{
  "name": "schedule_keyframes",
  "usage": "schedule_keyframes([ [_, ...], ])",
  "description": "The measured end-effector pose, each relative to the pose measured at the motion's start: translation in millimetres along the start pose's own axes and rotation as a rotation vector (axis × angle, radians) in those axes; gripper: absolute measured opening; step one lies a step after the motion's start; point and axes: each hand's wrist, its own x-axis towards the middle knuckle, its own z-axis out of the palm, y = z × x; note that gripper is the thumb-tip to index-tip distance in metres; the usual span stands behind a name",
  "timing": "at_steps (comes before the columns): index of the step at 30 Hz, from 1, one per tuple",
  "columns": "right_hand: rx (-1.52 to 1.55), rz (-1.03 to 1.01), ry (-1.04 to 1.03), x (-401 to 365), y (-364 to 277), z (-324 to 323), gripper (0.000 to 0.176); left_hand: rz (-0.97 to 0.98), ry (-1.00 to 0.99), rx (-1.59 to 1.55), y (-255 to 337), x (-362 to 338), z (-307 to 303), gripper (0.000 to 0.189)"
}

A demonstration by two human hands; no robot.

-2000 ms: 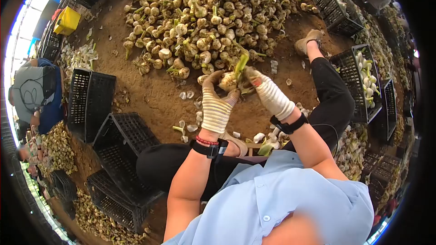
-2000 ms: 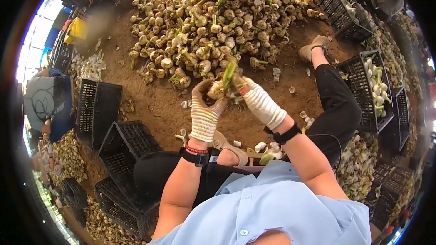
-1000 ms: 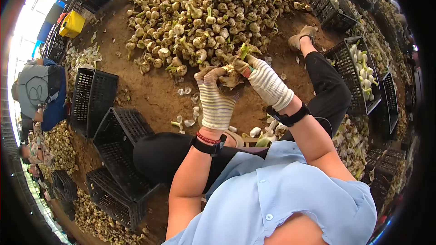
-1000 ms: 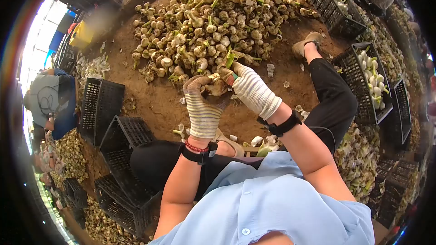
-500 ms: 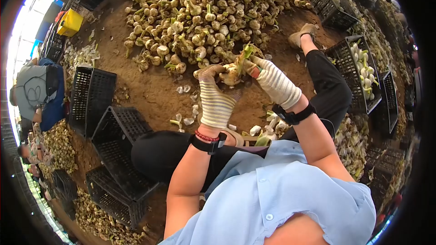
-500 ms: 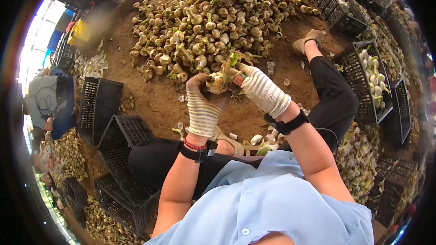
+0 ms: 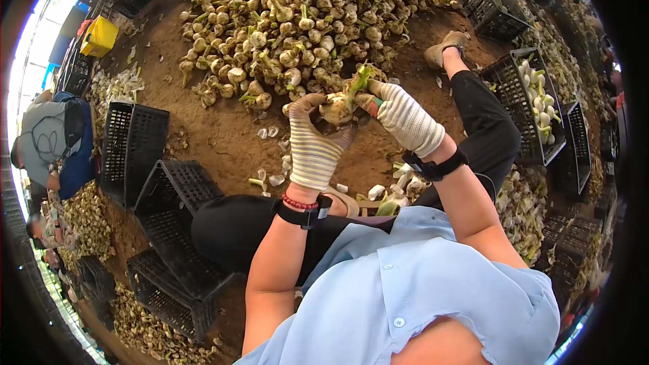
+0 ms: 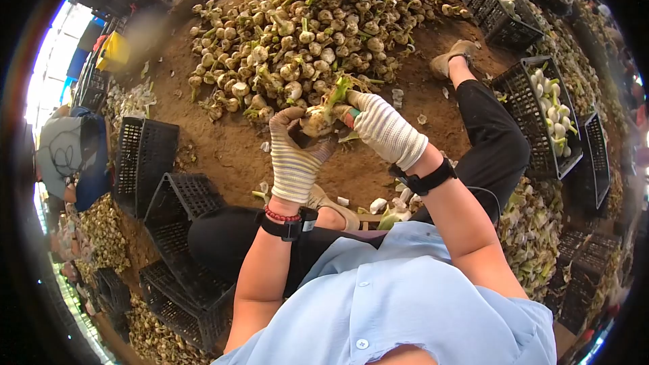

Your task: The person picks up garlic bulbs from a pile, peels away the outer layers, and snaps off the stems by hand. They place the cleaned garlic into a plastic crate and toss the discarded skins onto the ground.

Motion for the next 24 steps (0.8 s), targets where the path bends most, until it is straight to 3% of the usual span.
schedule_keyframes([
  [2,0.077,0.078,-0.009,2,-2,0,0.024,-0.057,0.032,-0.032,14,1,-1,0.064],
  [4,0.198,0.182,-0.021,1,-4,-2,0.025,-0.332,0.094,-0.564,30,2,-5,0.056],
  [5,0.2,0.183,-0.022,-2,-7,-4,0.025,-0.333,0.094,-0.562,28,4,-5,0.056],
  [7,0.235,0.291,-0.114,-8,-18,-11,0.026,-0.617,0.119,-0.731,21,8,-5,0.052],
  [9,0.318,0.244,-0.124,-18,-27,-14,0.025,-0.718,0.095,-0.581,12,12,-3,0.048],
  [11,0.756,0.524,-0.225,-23,-26,-16,0.026,-0.646,0.085,-0.582,-69,25,-4,0.031],
  [12,0.803,0.595,-0.196,-21,-23,-17,0.03,-0.438,0.144,-0.357,-87,21,-1,0.022],
  [13,0.806,0.571,-0.203,-20,-17,-14,0.03,-0.455,0.056,0.149,-21,24,-4,0.021],
  [15,0.804,0.517,0.058,-21,7,-8,0.033,-0.01,0.136,0.39,-18,20,-12,0.02],
  [16,0.614,0.375,0.086,-19,17,-2,0.033,-0.203,0.063,-0.012,-9,19,-8,0.024],
  [17,0.529,0.236,0.011,-25,26,0,0.033,-0.204,-0.007,-0.123,-11,15,-4,0.027],
  [20,0.426,0.37,-0.104,-29,9,8,0.032,-0.399,0.087,-0.212,-10,15,-7,0.022],
  [21,0.533,0.343,-0.064,-30,10,8,0.031,-0.434,0.289,-0.409,-9,19,-5,0.023],
  [22,0.639,0.323,-0.021,-34,8,7,0.03,-0.467,0.274,-0.345,-6,16,-15,0.024],
  [23,0.801,0.508,0.077,-41,2,-3,0.029,-0.498,0.255,-0.281,-3,14,-26,0.026],
  [24,0.721,0.492,0.105,-45,12,-14,0.028,-0.355,0.273,-0.4,-11,12,-26,0.026],
])
